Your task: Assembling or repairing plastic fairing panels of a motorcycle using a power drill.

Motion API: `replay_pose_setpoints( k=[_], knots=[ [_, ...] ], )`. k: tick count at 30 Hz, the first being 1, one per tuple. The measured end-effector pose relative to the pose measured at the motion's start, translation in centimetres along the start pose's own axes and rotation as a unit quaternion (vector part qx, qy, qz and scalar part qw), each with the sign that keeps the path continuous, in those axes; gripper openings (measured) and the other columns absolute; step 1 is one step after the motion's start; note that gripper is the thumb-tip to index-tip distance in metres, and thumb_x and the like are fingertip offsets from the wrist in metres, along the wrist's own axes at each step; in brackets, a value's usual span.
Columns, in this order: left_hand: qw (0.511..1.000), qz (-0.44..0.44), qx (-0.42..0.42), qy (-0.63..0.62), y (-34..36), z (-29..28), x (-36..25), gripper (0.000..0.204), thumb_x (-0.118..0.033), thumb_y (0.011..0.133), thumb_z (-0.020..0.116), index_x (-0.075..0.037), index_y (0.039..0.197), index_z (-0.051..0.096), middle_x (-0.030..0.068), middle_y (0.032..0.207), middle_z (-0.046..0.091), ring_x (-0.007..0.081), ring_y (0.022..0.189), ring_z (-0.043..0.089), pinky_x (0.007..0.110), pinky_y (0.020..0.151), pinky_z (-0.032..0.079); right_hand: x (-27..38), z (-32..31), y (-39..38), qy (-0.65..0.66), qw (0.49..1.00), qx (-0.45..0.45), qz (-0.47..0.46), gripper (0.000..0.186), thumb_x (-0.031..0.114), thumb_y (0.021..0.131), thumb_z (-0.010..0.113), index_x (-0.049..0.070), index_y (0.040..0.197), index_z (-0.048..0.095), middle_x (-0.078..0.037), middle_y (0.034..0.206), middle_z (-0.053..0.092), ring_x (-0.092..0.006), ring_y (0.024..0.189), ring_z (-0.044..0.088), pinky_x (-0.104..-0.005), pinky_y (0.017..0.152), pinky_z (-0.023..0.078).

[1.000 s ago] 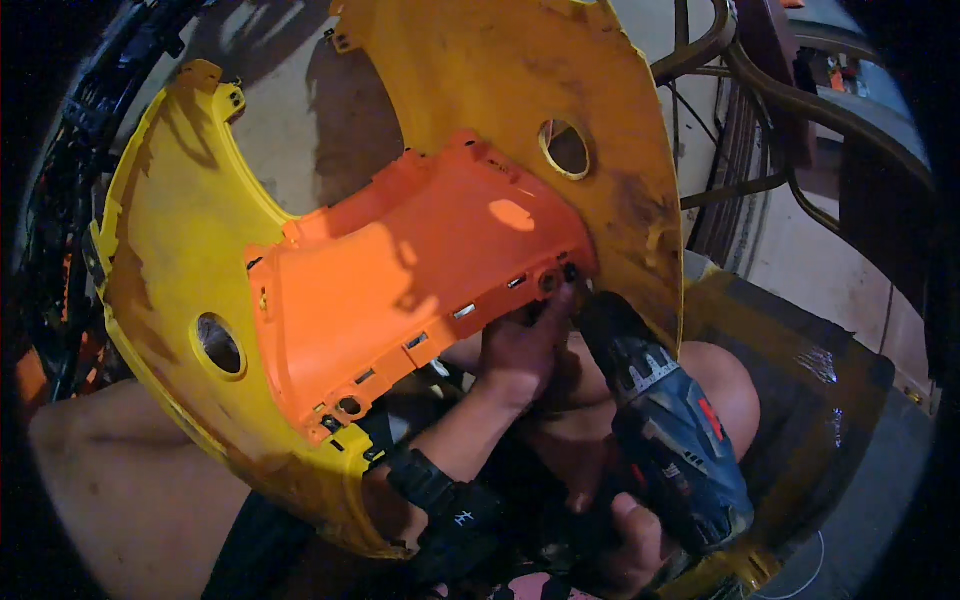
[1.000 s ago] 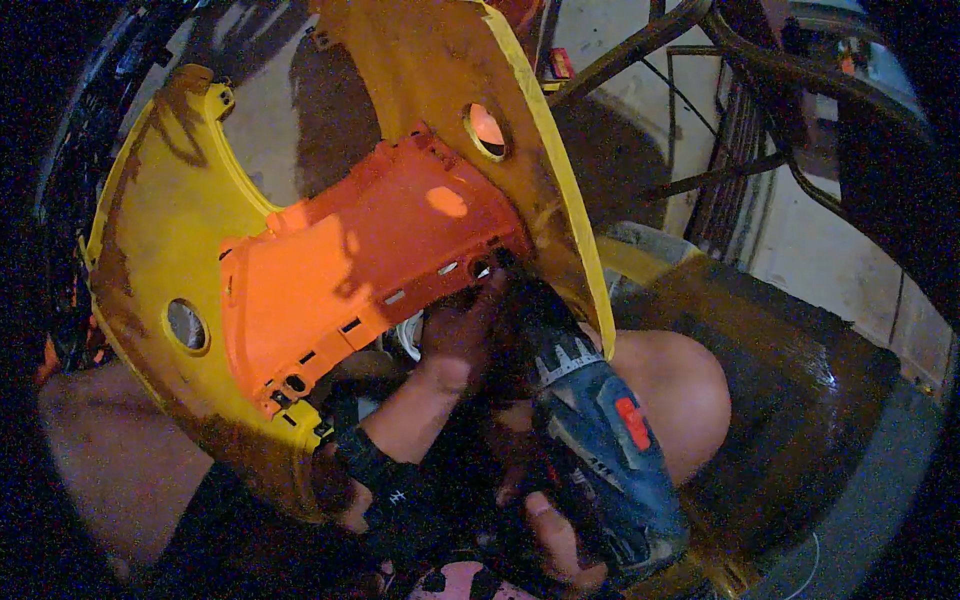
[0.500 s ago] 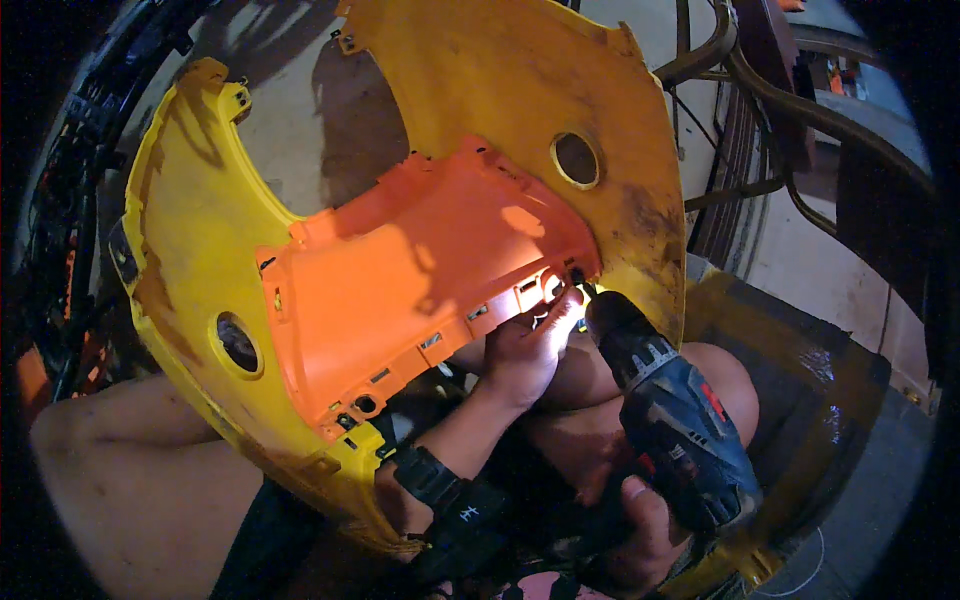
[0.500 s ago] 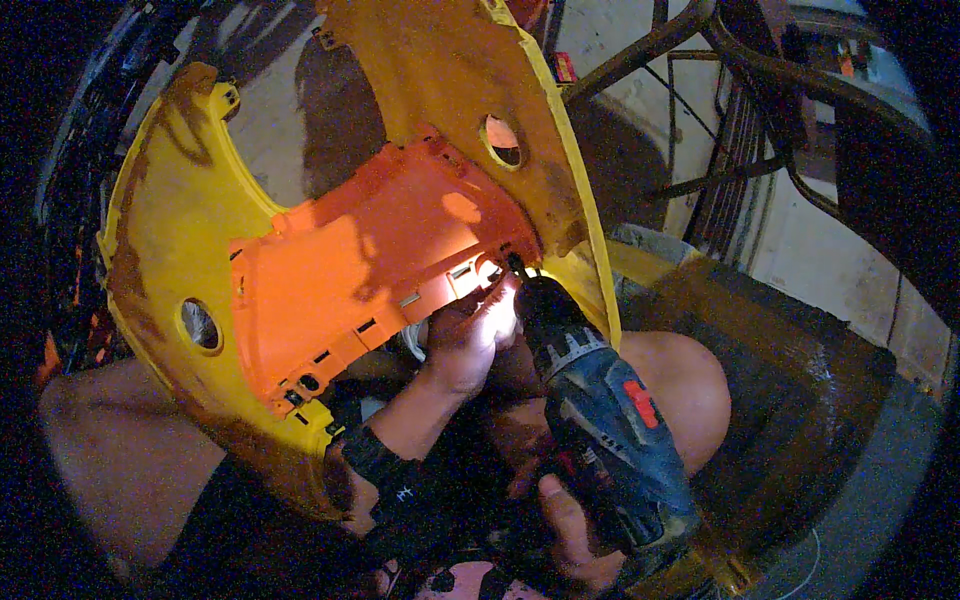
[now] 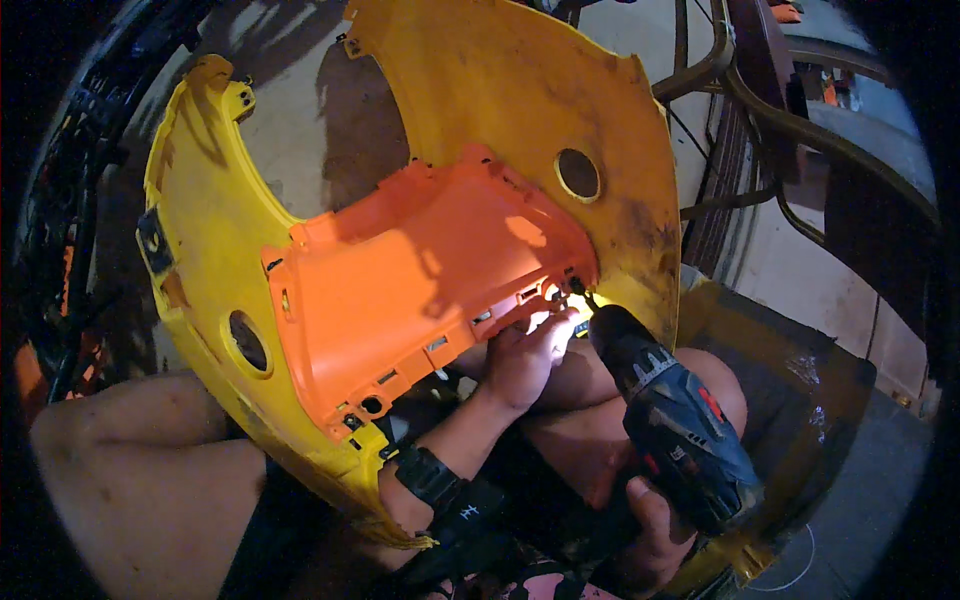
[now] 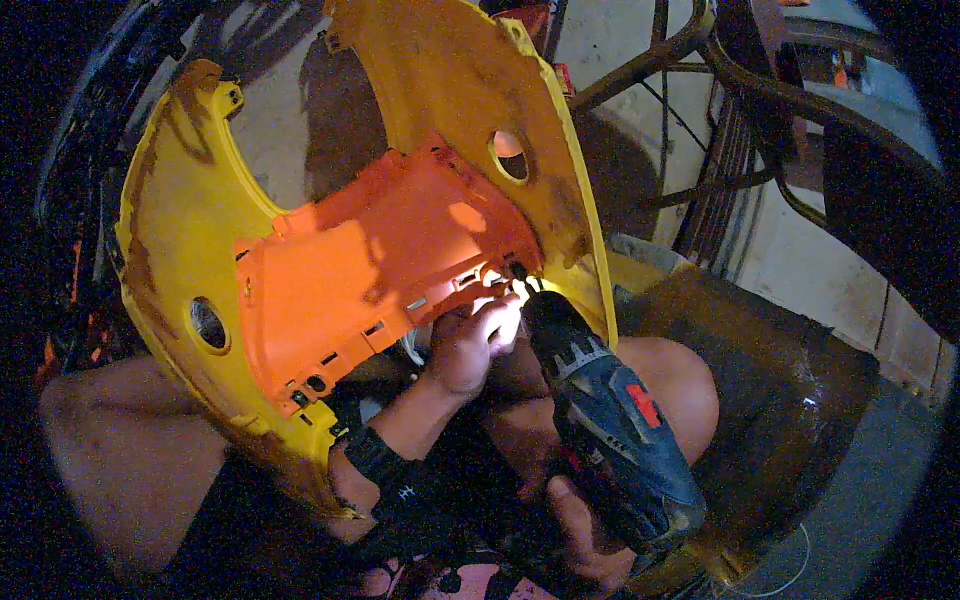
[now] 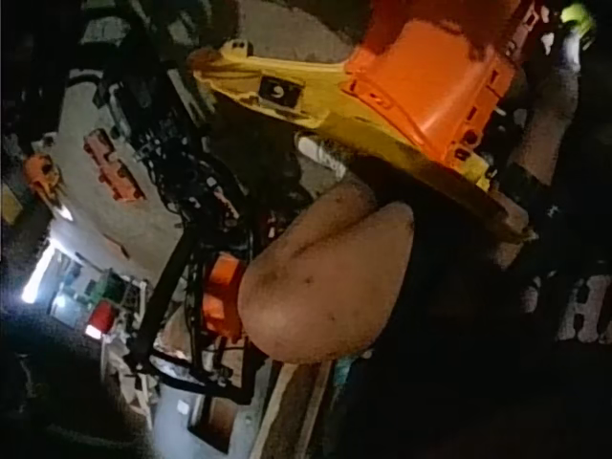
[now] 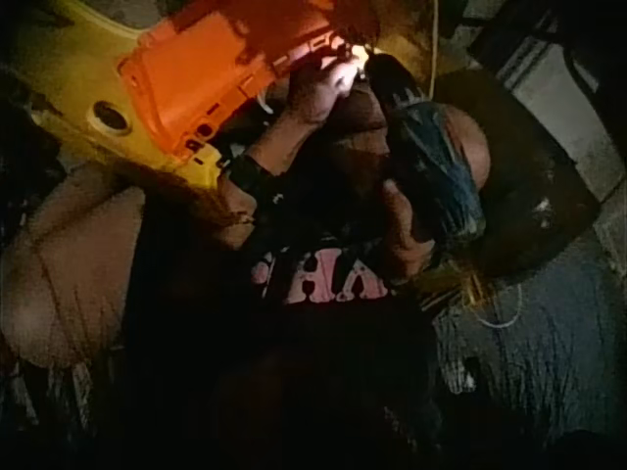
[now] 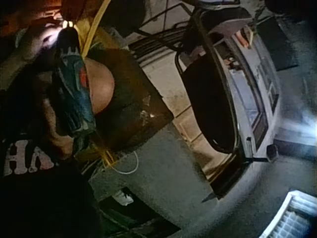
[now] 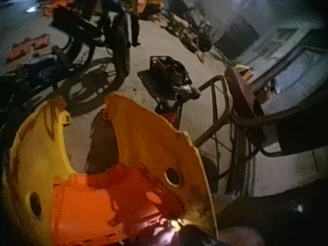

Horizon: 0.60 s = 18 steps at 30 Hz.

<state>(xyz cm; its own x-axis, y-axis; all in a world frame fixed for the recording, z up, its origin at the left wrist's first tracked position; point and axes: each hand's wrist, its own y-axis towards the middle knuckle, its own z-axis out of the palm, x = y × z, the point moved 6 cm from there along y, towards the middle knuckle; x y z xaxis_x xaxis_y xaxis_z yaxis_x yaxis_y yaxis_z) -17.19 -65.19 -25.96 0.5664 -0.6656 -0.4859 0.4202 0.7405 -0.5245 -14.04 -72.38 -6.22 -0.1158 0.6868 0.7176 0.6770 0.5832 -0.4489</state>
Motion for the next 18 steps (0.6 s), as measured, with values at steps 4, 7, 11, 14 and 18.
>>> replay_pose_setpoints(
  k=[4,7,11,14,18],
  knots=[
    [0.983,-0.058,0.091,-0.151,0.5,0.3,0.6,0.038,-0.037,0.092,0.050,-0.009,0.067,0.045,0.0000,0.051,0.040,0.0099,0.043,0.038,0.024,0.044,0.028,0.0,0.3,-0.2,0.002,1.000,0.001,0.003,0.044,0.014,0.072,0.054,-0.008,0.110,0.050,-0.018,0.088,0.059,-0.0230,0.065,0.058,-0.0322,0.059,0.048],
    [0.988,-0.105,0.000,-0.116,0.1,0.4,0.9,0.042,-0.043,0.090,0.050,-0.010,0.065,0.044,-0.0010,0.046,0.036,0.0109,0.037,0.033,0.027,0.039,0.024,0.0,0.5,-0.3,0.010,1.000,0.000,0.007,0.045,0.015,0.071,0.053,-0.008,0.110,0.050,-0.018,0.088,0.059,-0.0235,0.065,0.059,-0.0322,0.059,0.048],
    [0.970,-0.203,-0.111,-0.075,0.1,0.6,1.9,0.034,-0.041,0.085,0.062,-0.009,0.081,0.055,0.0006,0.064,0.053,0.0071,0.043,0.036,0.024,0.043,0.030,-0.6,0.3,-0.3,0.062,0.998,-0.026,0.002,0.047,0.015,0.071,0.053,-0.009,0.111,0.049,-0.019,0.091,0.059,-0.0238,0.066,0.059,-0.0322,0.059,0.048],
    [0.956,-0.225,-0.105,-0.155,-0.6,0.9,-0.1,0.032,-0.035,0.082,0.069,-0.007,0.094,0.059,0.0032,0.078,0.061,0.0054,0.045,0.038,0.022,0.041,0.031,-0.3,0.6,-0.3,0.062,0.998,-0.001,-0.022,0.046,0.015,0.071,0.053,-0.008,0.111,0.049,-0.019,0.092,0.059,-0.0242,0.066,0.058,-0.0325,0.060,0.048],
    [0.938,-0.205,-0.104,-0.258,-0.9,1.8,-1.0,0.028,-0.027,0.082,0.070,-0.008,0.098,0.057,0.0027,0.078,0.061,0.0056,0.043,0.035,0.022,0.037,0.027,-0.4,0.3,-0.2,0.045,0.999,0.000,-0.020,0.046,0.016,0.070,0.052,-0.008,0.109,0.049,-0.019,0.091,0.058,-0.0242,0.065,0.058,-0.0327,0.059,0.048]
  ],
)
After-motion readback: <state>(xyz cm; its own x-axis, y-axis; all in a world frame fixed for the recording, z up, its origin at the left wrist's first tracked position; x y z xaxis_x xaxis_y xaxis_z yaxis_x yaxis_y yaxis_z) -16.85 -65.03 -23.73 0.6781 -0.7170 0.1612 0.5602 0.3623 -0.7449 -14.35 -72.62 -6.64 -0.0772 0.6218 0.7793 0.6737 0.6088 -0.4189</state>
